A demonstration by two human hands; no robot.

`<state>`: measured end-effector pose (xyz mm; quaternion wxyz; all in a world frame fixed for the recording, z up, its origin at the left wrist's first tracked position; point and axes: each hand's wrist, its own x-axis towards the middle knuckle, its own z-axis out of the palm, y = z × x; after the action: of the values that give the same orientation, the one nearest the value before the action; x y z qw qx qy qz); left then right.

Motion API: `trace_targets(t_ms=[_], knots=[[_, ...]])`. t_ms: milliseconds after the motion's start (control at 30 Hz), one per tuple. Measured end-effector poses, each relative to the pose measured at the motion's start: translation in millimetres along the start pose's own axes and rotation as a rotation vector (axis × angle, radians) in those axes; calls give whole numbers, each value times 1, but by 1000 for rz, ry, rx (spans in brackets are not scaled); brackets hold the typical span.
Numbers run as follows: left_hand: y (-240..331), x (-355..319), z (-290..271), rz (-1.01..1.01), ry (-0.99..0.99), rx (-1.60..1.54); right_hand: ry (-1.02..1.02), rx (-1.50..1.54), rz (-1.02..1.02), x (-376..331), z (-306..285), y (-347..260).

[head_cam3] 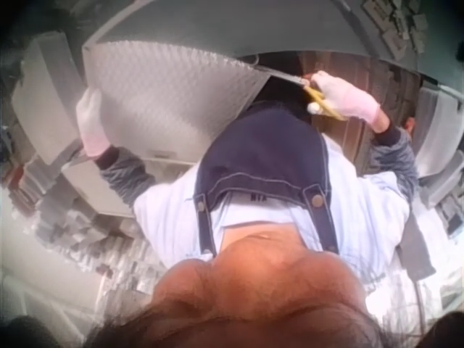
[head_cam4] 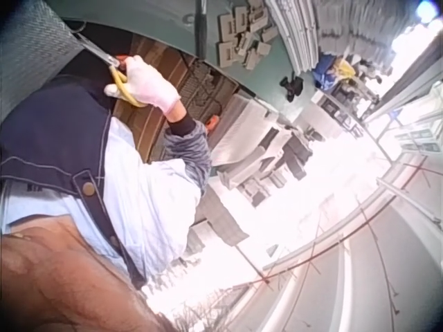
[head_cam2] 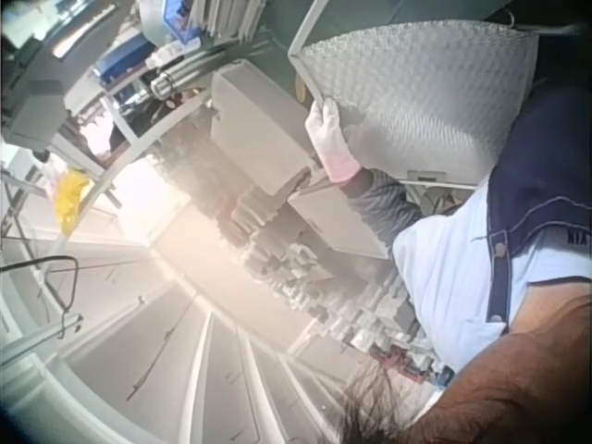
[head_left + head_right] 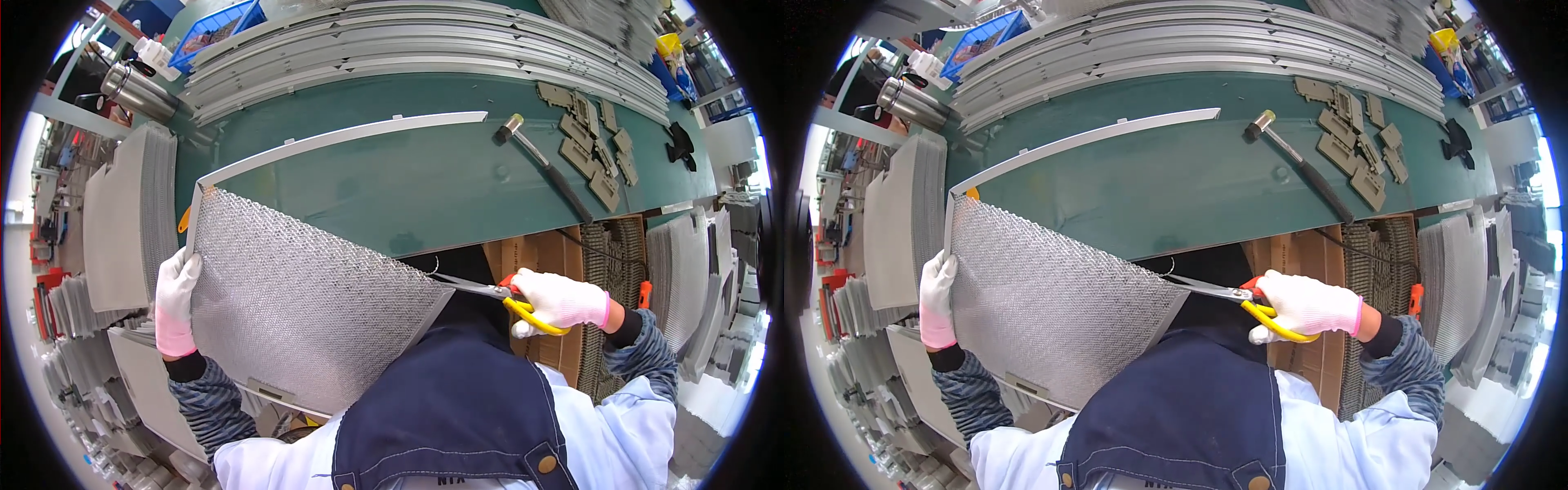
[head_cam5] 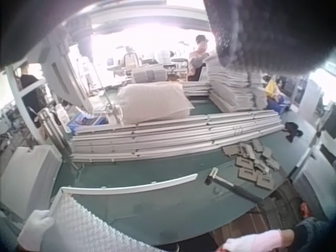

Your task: Assembling industrial mesh air filters by cutting mesh, fitting it into aluminum frames, and securing it with pneumatic tools.

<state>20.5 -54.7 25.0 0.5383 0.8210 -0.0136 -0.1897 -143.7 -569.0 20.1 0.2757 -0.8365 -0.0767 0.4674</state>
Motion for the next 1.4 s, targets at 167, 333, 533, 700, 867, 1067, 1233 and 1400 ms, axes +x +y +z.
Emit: trace_targets(t_ms=[167, 333, 533, 700, 867, 1067, 1233, 1400], knots=[[9, 3, 11, 16, -5, -12, -7, 41, -35, 4, 6, 3], [12, 5, 7, -13, -13, 41, 86, 17, -125, 13, 6, -1], [11, 2, 5, -32, -1, 48, -115, 168, -36, 13, 3, 6], [14, 5, 6, -7, -22, 67, 57, 61, -75, 14, 4, -10], [25, 4, 16, 1, -26, 22, 220, 57, -107, 9, 13, -3], [18, 6, 13, -7, -18, 9, 152, 111, -105, 9, 12, -3], [16, 7, 14, 5, -28, -8, 264, 21, -77, 17, 17, -13], [12, 11, 14, 3, -29, -11, 408, 29, -85, 32, 39, -12]])
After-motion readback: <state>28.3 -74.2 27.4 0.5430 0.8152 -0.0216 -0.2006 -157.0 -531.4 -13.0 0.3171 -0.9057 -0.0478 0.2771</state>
